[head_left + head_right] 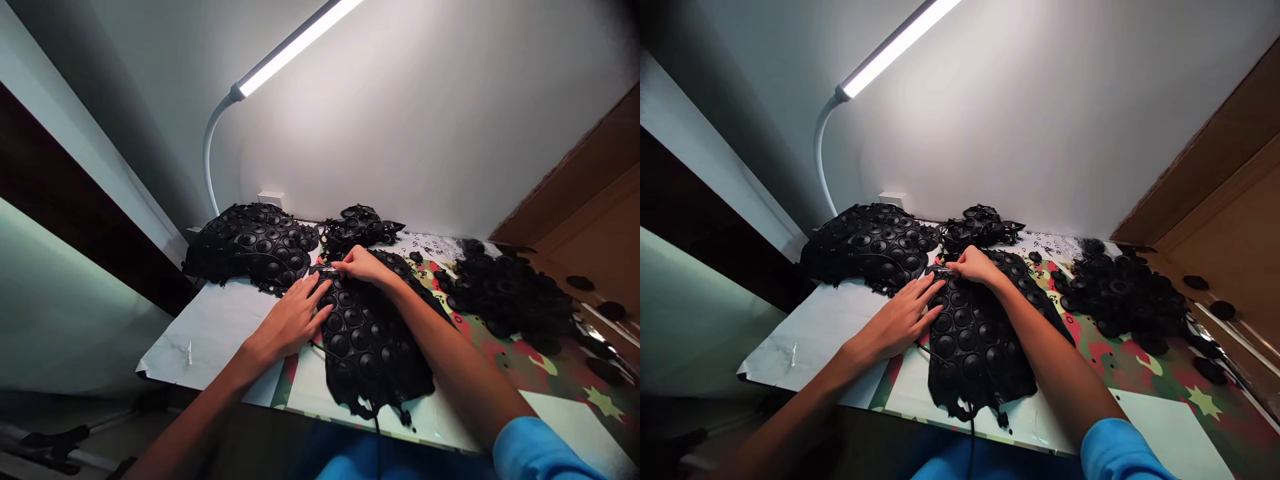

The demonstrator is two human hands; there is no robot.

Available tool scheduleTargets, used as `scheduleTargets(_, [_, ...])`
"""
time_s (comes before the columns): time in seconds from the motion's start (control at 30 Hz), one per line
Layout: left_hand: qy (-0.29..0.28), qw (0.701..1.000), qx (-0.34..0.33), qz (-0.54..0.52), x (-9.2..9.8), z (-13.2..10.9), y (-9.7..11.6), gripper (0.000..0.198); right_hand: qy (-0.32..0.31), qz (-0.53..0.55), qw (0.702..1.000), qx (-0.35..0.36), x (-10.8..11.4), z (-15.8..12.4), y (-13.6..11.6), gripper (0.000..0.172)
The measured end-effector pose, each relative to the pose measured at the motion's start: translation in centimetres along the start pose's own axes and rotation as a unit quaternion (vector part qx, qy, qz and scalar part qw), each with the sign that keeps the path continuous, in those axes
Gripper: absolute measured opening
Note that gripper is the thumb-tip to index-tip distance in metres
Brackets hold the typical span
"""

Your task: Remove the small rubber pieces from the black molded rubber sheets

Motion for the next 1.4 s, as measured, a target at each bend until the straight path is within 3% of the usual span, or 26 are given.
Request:
scheduleTargets(0.33, [-0.029,0.999,0.018,-0.017,-0.1,0.2,0.2,0.063,0.005,0.008,1.0,-0.009,0.1,-0.3,0.2,0.058])
scheduleTargets(0.5, [-0.004,1.0,0.007,-0.008,-0.5,0.2,0.0,0.061,0.002,0.027,1.0,0.006,0.0,-0.1,0.4,0.061])
scheduleTargets(0.7, [-0.008,1.0,0.008,0.007,-0.3,0.4,0.2,0.062,0.004,0.112,0.992,0.051,-0.2,-0.3,0.0,0.073])
scheduleTargets(0.9, [0.013,0.999,0.024,0.02,-0.2,0.9,0.5,0.063,0.053,0.194,0.976,0.086,1.8,-1.3,-0.6,0.079])
scheduleTargets(1.13, [-0.012,1.0,-0.002,-0.015,-0.4,-0.5,0.6,0.06,-0.08,0.034,0.995,0.04,2.3,-3.2,-0.2,0.069])
scheduleTargets(1.4, [-0.005,0.997,0.017,-0.07,-0.8,-0.6,1.1,0.059,-0.097,-0.001,0.994,0.04,0.2,-2.4,-0.1,0.062])
Point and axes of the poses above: each hand's wrist, its own z-axis towards the middle knuckle, its own x-axis out of the back of the hand, y = z × x, the point moved 3 cm from there along z, towards the middle knuckle, and after that the axes turned 6 degrees about -y, right-handed, at the moved point
